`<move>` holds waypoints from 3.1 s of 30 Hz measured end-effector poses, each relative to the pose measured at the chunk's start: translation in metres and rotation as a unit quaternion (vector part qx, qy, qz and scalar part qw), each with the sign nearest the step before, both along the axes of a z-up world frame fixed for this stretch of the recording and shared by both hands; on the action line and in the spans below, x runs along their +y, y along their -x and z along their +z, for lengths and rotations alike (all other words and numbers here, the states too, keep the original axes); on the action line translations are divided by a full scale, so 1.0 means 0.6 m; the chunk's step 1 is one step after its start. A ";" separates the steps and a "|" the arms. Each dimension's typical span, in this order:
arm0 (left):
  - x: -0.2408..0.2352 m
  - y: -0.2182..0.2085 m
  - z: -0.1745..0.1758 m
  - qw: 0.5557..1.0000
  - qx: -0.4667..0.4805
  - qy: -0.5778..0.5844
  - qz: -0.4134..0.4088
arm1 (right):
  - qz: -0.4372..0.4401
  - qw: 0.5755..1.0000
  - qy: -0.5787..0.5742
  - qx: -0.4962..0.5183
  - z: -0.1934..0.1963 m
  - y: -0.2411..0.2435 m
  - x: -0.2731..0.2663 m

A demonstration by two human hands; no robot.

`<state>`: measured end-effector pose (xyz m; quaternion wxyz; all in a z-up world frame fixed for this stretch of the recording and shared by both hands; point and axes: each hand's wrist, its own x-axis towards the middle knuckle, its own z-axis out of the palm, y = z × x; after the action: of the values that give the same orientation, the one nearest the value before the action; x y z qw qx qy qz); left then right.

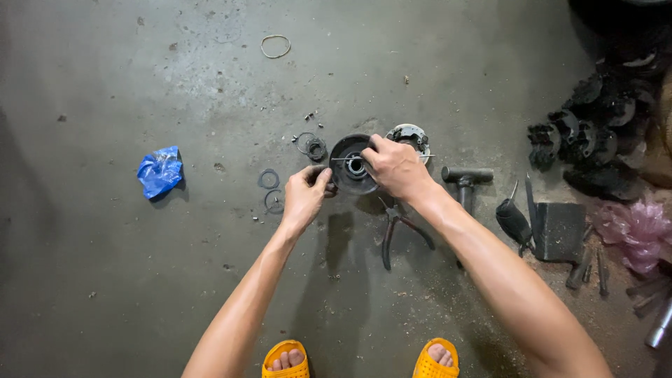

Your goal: Disassembling a mechanical component, machining it on a lathe, and reassembling it with springs and clips.

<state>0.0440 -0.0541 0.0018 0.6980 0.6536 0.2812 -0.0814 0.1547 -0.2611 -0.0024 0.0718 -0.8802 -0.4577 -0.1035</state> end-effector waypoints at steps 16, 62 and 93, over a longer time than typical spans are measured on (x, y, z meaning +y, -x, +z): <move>0.172 0.078 -0.002 0.968 -0.102 -0.206 0.097 | -0.068 0.994 -0.013 0.082 0.015 0.005 0.011; 0.004 -0.035 0.004 0.977 0.003 -0.194 -0.089 | -0.072 0.931 -0.206 0.292 0.097 0.019 -0.039; -0.051 0.011 0.011 0.999 0.014 0.032 0.000 | -0.029 0.999 0.026 0.026 0.002 0.002 -0.006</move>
<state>0.0374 -0.0845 0.0085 0.7147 0.6296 0.2878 -0.0999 0.1533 -0.2645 -0.0009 0.0571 -0.8972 -0.4322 -0.0709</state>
